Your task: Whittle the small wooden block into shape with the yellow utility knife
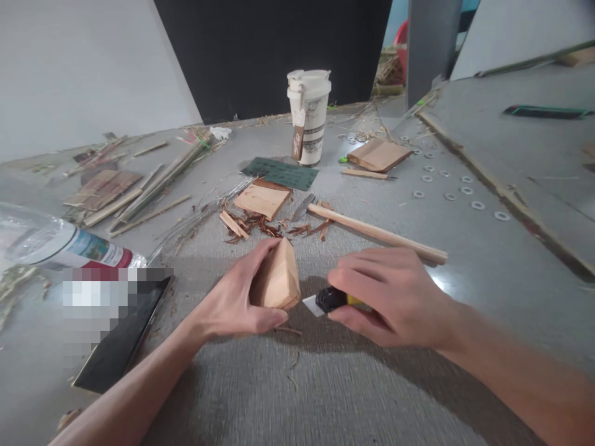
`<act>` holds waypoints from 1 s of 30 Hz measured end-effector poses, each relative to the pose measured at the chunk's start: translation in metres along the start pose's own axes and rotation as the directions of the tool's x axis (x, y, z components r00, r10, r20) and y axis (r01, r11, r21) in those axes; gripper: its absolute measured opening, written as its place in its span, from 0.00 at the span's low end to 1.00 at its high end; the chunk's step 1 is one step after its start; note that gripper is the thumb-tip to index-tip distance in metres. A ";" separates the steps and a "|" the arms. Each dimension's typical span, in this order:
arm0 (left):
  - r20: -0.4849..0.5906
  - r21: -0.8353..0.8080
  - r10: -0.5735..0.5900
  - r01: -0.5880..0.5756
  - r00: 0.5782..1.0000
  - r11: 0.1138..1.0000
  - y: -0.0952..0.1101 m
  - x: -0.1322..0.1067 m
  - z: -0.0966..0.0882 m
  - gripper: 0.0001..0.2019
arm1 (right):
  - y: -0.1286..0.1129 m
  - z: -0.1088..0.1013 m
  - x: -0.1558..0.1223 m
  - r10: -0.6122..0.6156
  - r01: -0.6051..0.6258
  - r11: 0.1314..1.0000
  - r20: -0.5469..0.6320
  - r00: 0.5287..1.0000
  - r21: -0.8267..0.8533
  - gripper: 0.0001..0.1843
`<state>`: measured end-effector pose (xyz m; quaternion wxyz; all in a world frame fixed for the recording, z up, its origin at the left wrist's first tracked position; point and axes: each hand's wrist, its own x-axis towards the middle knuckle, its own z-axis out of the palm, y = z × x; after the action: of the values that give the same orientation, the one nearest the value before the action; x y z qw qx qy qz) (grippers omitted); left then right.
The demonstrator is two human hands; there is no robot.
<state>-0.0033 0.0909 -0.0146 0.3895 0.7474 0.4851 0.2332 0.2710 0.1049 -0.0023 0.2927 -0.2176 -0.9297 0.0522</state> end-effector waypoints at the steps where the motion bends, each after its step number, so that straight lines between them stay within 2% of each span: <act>1: -0.008 -0.004 0.015 -0.015 1.000 1.000 0.000 0.000 0.000 0.47 | 0.000 0.000 0.000 -0.002 0.002 1.000 0.010 1.000 0.005 0.16; 6: -0.018 0.007 0.080 -0.080 0.997 0.997 0.003 0.000 0.003 0.43 | -0.003 0.001 0.001 -0.013 0.013 1.000 0.038 0.999 0.004 0.15; 14: 0.006 0.026 0.031 -0.031 1.000 0.999 0.008 0.000 0.007 0.45 | -0.006 0.002 0.004 -0.040 0.040 0.999 0.043 0.998 0.004 0.21; 30: 0.028 0.018 0.033 -0.034 0.999 0.999 0.008 -0.001 0.006 0.44 | -0.008 0.001 0.004 -0.037 0.038 0.999 0.033 0.999 -0.025 0.20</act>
<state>0.0054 0.0863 -0.0116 0.3853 0.7622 0.4691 0.2248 0.2642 0.1000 0.0006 0.2757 -0.2032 -0.9387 0.0383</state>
